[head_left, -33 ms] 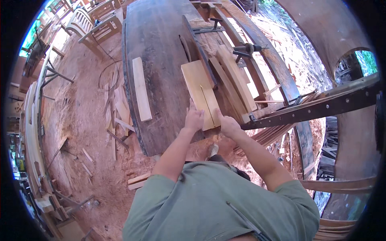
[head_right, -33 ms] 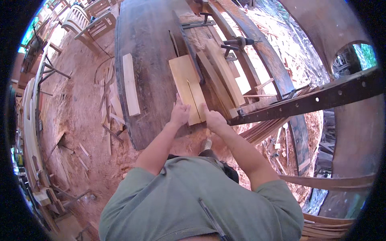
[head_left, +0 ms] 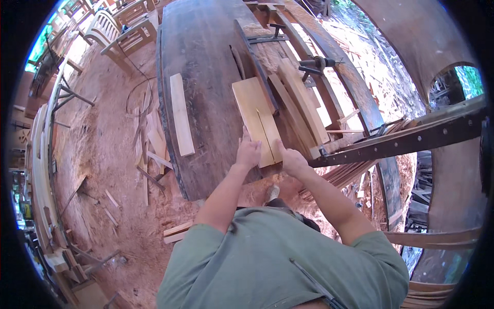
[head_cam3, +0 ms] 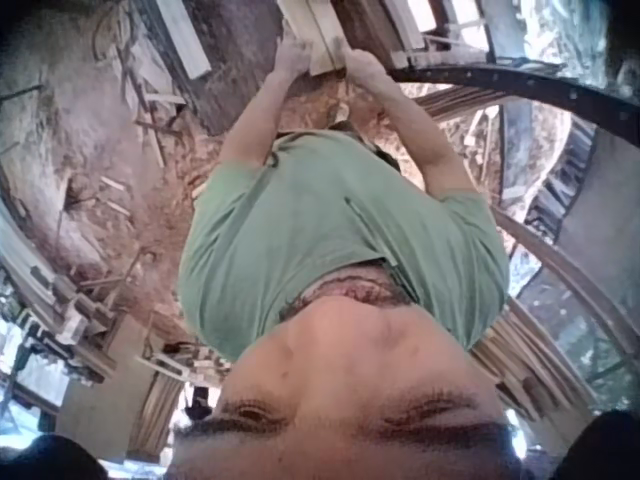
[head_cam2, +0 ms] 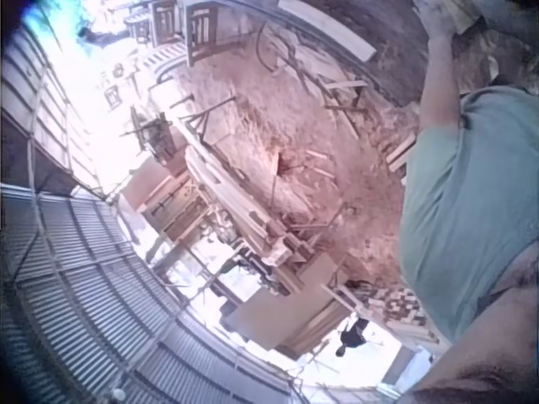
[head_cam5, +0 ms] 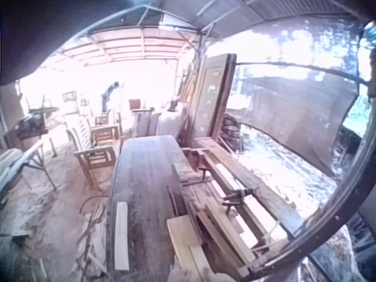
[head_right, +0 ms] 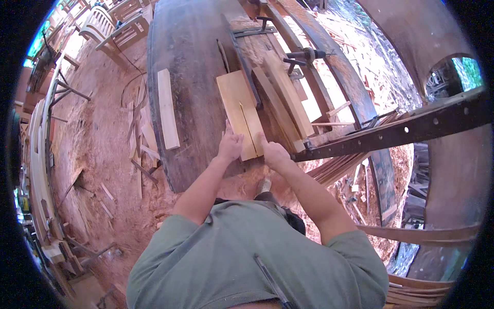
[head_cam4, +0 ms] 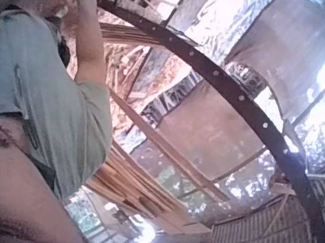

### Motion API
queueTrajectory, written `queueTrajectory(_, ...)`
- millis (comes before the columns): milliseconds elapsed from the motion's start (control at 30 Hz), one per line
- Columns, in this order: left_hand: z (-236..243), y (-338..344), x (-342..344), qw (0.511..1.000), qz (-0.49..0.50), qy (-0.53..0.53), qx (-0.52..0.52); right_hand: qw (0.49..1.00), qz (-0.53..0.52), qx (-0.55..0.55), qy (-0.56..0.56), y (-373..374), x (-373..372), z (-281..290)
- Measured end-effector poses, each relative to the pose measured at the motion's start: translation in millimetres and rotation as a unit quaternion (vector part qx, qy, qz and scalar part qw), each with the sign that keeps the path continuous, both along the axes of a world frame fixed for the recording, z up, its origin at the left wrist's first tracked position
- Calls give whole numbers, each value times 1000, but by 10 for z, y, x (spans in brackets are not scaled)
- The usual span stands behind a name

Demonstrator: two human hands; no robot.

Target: The person uses a table saw to cut various rectangular wood pieces. They guide each piece through the blade and stack the resulting smaller pieces on a nearby workbench.

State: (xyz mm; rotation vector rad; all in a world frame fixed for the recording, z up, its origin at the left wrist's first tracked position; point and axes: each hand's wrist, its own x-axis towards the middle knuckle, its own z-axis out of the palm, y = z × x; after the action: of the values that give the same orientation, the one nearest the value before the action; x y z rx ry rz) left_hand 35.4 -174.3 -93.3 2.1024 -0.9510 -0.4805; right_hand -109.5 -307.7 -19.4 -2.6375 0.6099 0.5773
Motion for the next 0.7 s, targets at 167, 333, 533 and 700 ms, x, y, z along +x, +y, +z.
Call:
queueTrajectory(167, 57, -75, 178, 1000, 2, -12, 1, 999, 13, 5, -49, -96, 153, -77)
queueTrajectory(333, 64, -187, 377, 1000, 25, 14, -12, 998, 18, -8, -51, -191, 347, -126)
queueTrajectory(533, -64, -340, 668, 999, 40, 23, -13, 997, 21, -33, -59, -287, 605, -100)
queueTrajectory(700, -57, -464, 875, 996, 16, 5, 82, 998, 11, -33, -60, -362, 809, -64)
